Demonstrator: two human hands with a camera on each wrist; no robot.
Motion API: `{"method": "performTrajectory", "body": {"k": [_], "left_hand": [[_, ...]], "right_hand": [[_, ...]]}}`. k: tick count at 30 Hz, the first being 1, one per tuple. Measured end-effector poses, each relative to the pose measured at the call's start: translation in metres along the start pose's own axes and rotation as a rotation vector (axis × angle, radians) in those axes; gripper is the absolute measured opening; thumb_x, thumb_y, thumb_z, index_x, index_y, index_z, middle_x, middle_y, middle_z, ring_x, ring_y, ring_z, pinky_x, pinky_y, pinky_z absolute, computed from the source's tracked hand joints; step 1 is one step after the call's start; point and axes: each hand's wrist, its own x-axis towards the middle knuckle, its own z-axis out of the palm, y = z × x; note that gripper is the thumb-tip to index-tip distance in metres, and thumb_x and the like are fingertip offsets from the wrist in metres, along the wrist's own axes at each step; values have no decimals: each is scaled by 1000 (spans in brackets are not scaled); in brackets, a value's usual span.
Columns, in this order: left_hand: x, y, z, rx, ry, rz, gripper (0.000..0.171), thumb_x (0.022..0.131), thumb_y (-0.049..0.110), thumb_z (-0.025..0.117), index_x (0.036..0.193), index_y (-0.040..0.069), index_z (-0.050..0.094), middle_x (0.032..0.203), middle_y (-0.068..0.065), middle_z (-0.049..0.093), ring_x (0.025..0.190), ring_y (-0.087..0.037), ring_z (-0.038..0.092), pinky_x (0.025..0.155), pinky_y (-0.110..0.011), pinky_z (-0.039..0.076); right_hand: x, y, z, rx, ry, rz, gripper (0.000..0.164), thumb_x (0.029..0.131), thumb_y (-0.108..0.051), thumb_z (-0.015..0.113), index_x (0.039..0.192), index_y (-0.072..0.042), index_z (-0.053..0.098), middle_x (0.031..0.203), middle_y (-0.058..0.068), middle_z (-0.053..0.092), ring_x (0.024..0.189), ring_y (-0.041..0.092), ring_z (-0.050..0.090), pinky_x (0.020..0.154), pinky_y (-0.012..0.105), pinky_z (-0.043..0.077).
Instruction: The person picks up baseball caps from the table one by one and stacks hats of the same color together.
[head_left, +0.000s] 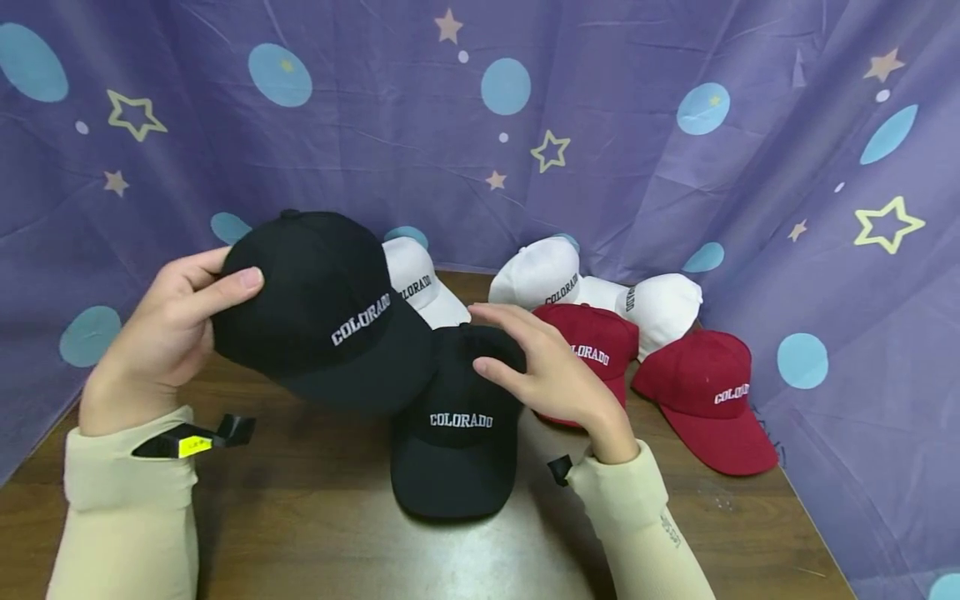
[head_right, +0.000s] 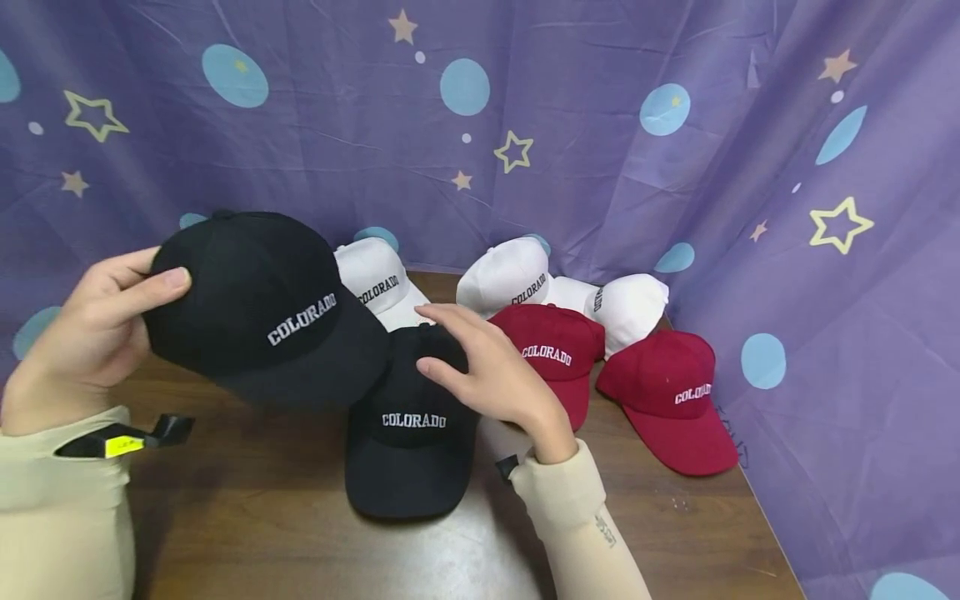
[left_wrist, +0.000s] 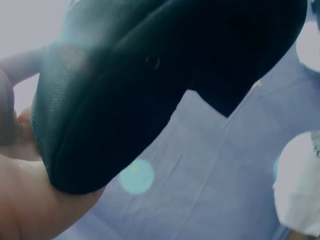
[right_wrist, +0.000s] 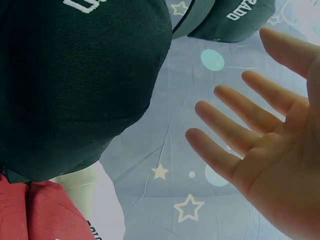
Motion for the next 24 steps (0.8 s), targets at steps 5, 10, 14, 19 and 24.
{"method": "performTrajectory", "body": {"k": [5, 10, 14, 19, 24], "left_hand": [[4, -5, 17, 25, -162, -28, 36, 104, -13, 44, 128, -7, 70, 118, -13, 76, 97, -22, 77, 80, -34, 64], [5, -8, 28, 26, -296, -63, 42, 105, -12, 40, 127, 3, 72, 119, -4, 76, 97, -17, 77, 82, -34, 63], [6, -11, 34, 14, -389, -83, 42, 104, -12, 39, 124, 3, 72, 113, -1, 76, 95, -14, 75, 79, -33, 63], [7, -20, 49, -6, -491, -114, 40, 102, -12, 41, 118, 6, 73, 108, 0, 75, 97, -14, 71, 80, -33, 61], [10, -32, 63, -26, -572, -161, 38, 101, -10, 47, 122, 7, 74, 112, -1, 76, 103, -16, 72, 85, -35, 62]], "right_hand": [[0, 2, -2, -10, 32, -2, 61, 100, -29, 75, 155, -16, 53, 154, -2, 56, 141, 15, 53, 118, 43, 42], [0, 4, -2, 17, 52, -4, 63, 99, -28, 76, 156, -16, 52, 152, 0, 56, 138, 18, 56, 117, 42, 43], [1, 3, -2, 54, 56, 0, 65, 99, -27, 76, 157, -17, 50, 153, -1, 55, 136, 18, 57, 116, 42, 45], [1, 1, -3, 158, 20, 12, 65, 101, -26, 74, 160, -20, 47, 154, -4, 55, 138, 16, 58, 117, 45, 44], [-1, 5, -5, 339, -52, 23, 59, 102, -30, 72, 156, -17, 52, 146, -2, 62, 132, 17, 62, 114, 45, 48]]}}
